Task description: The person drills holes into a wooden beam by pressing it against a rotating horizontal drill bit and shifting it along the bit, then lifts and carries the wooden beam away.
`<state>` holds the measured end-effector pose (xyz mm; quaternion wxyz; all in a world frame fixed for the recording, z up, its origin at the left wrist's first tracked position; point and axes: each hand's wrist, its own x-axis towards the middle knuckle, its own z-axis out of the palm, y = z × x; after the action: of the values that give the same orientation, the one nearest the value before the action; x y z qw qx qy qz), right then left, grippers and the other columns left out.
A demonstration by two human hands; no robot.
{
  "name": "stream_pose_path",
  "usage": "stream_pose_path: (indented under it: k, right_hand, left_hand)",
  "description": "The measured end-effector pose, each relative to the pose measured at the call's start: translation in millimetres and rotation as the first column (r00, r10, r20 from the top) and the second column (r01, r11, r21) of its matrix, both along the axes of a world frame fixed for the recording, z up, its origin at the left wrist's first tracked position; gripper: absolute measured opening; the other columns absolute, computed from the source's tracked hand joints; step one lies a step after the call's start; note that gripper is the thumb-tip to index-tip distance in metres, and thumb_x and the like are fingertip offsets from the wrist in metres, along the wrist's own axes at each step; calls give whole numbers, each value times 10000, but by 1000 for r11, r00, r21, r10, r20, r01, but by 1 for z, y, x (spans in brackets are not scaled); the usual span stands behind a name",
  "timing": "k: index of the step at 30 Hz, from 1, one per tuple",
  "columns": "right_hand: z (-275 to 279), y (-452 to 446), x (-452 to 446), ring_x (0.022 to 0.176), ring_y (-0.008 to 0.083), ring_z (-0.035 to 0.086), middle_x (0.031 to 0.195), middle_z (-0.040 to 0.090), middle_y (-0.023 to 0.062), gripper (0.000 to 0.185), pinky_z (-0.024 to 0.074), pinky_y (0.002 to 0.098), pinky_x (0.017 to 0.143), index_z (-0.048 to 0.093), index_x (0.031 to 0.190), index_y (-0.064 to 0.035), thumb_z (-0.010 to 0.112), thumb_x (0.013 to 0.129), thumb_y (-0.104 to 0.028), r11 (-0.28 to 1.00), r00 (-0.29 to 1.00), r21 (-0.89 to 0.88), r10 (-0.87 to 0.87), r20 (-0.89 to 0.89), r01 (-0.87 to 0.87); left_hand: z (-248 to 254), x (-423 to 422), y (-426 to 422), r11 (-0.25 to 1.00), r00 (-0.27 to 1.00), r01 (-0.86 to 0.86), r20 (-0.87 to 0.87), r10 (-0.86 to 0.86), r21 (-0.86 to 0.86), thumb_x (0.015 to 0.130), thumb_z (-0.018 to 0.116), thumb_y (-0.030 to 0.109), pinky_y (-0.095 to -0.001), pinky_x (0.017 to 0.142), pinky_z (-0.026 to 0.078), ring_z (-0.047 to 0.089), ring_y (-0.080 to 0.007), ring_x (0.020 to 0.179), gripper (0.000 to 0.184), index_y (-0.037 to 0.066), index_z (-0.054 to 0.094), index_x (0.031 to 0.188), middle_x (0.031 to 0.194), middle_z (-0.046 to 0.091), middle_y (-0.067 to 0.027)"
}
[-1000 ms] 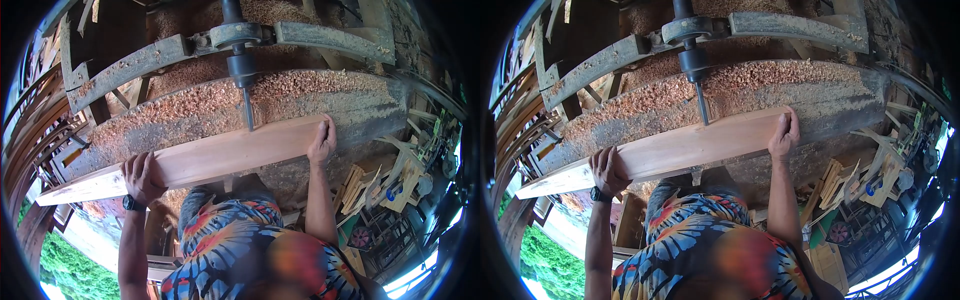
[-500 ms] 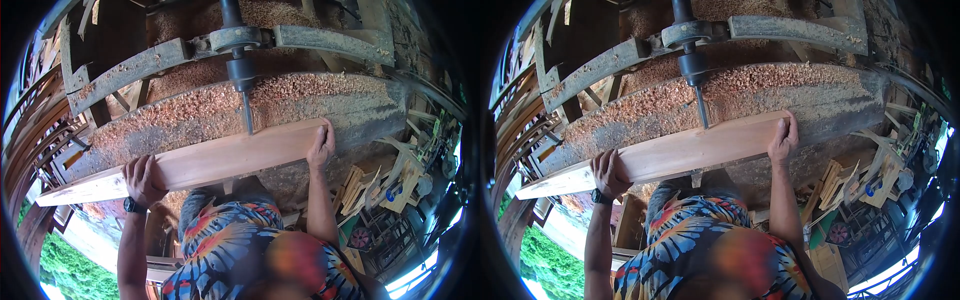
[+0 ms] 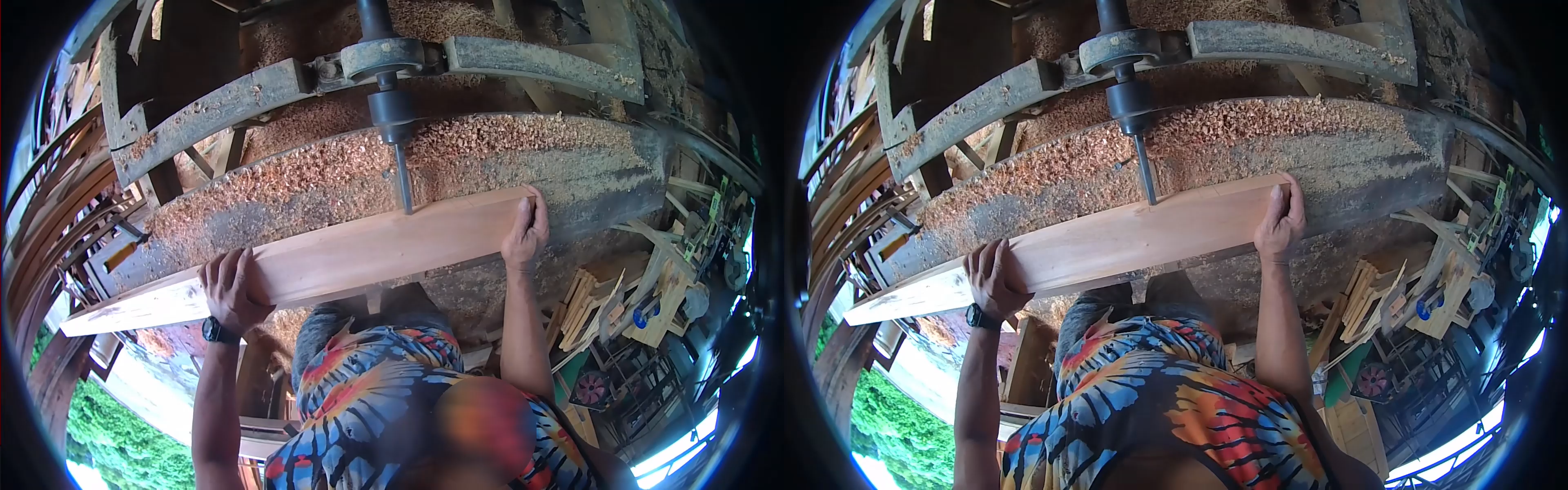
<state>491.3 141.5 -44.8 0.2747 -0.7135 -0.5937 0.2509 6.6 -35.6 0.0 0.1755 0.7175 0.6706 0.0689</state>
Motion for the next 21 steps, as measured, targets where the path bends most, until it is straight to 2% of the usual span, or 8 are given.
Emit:
stream_pose_path:
  k: [2,21]
  right_hand:
    - [-4,-1,2,1167,235,641,1273,697,133,340,500,377,1038,646,1348,6,517,1139,-228,1000,1000,-19,-3,-10,2]
    - [-5,0,1,1118,208,643,1230,706,120,335,511,359,998,644,1342,23,526,1138,-216,1000,999,-2,-2,-50,2]
  left_hand:
    - [0,0,0,1000,1000,-12,11,12,-5,527,871,226,-590,1076,419,617,-381,1224,974,103,603,1455,1355,661,-138]
    - [-4,-1,1,1000,1000,-10,22,9,24,518,886,255,-584,1076,402,609,-368,1230,1004,123,595,1470,1352,658,-119]
